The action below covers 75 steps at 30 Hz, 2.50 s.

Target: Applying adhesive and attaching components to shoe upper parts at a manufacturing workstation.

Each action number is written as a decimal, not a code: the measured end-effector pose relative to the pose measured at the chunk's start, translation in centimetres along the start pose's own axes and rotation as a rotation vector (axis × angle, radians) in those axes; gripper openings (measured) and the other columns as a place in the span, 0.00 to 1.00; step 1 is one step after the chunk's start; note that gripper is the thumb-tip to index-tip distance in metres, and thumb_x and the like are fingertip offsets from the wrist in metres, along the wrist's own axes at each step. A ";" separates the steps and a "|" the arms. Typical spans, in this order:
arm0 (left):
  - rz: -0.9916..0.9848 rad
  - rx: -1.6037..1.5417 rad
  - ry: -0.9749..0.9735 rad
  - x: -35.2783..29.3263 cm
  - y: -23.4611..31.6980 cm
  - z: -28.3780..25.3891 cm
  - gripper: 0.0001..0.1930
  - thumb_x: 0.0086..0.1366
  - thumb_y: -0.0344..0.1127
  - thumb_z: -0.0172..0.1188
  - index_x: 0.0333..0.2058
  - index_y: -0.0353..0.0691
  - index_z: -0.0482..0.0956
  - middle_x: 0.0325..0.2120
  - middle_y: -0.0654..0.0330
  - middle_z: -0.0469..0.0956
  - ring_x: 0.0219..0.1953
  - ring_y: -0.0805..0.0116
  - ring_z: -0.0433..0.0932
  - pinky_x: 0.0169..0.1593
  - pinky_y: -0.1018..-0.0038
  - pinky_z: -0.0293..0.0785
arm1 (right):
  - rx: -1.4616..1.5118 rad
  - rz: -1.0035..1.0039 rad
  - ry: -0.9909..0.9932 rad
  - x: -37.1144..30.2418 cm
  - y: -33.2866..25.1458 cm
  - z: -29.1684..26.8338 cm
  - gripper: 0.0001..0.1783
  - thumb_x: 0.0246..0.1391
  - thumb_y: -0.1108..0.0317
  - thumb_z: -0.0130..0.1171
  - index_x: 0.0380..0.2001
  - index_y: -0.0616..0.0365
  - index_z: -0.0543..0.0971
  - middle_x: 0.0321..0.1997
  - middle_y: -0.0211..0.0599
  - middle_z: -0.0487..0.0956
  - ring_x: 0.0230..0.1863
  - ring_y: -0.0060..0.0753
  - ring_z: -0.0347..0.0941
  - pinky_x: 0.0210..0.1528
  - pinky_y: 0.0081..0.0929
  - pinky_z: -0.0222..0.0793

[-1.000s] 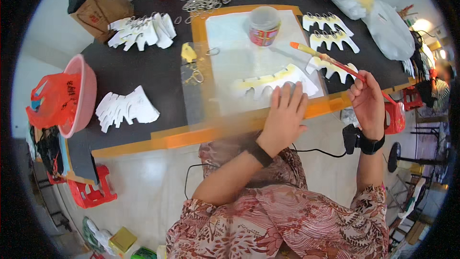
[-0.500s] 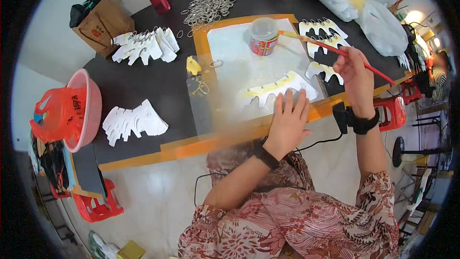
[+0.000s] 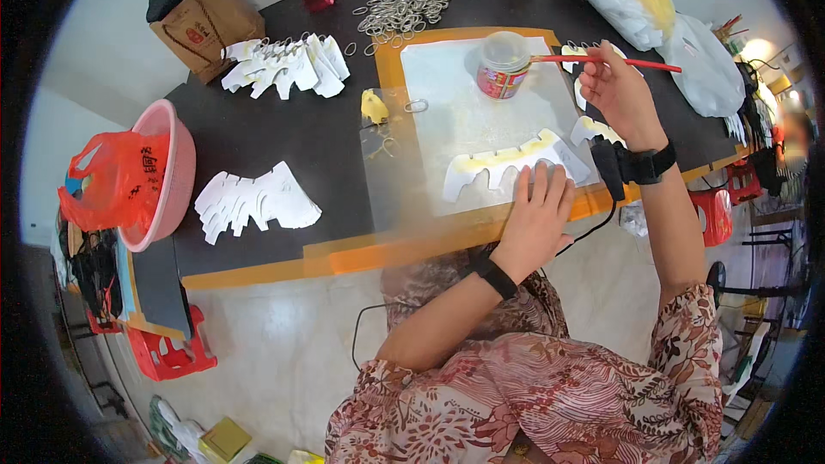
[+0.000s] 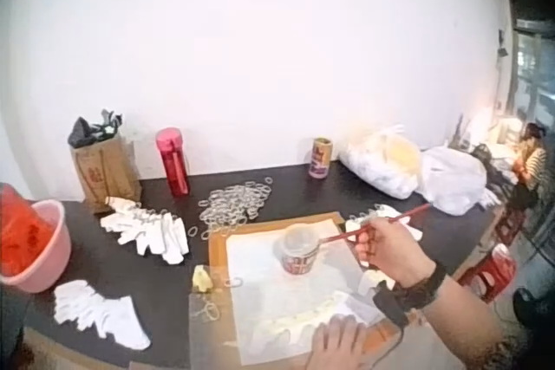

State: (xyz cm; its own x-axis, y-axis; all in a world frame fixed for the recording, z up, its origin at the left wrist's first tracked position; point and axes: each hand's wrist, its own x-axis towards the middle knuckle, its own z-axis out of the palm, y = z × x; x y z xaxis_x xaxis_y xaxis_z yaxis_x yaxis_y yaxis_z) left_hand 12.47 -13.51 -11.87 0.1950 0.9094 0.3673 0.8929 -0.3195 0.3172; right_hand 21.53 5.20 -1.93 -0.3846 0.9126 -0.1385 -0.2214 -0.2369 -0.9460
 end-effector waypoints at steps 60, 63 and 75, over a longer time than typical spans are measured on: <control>-0.138 -0.067 0.047 2.3 1.0 0.1 0.42 0.46 0.52 0.66 0.54 0.29 0.64 0.54 0.43 0.61 0.54 0.47 0.61 0.57 0.51 0.53 | -0.773 0.032 -0.565 0.1 3.2 -1.4 0.03 0.52 0.77 0.57 0.31 0.63 0.75 0.27 0.24 0.73 0.30 0.14 0.67 0.34 0.15 0.65; -0.160 -0.095 0.058 2.7 1.0 0.0 0.41 0.48 0.52 0.65 0.54 0.28 0.65 0.52 0.43 0.62 0.52 0.48 0.62 0.56 0.52 0.54 | -0.830 -0.110 -0.640 1.3 4.2 -1.2 0.04 0.48 0.76 0.59 0.29 0.63 0.76 0.24 0.28 0.76 0.27 0.18 0.70 0.33 0.19 0.68; -0.175 -0.132 0.081 2.9 0.6 0.2 0.39 0.48 0.51 0.65 0.53 0.29 0.65 0.53 0.42 0.62 0.48 0.49 0.63 0.54 0.53 0.55 | -0.926 -0.211 -0.699 2.8 6.0 -0.6 0.03 0.44 0.76 0.60 0.26 0.63 0.77 0.24 0.35 0.78 0.28 0.27 0.73 0.33 0.24 0.68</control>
State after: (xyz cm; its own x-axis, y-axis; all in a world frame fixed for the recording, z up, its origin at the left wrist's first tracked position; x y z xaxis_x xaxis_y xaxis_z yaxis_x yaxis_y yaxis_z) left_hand 13.66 -11.05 -10.76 0.0042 0.9313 0.3643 0.8483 -0.1962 0.4919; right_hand 19.70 6.53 -8.18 -0.8893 0.4558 -0.0360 0.2854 0.4917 -0.8227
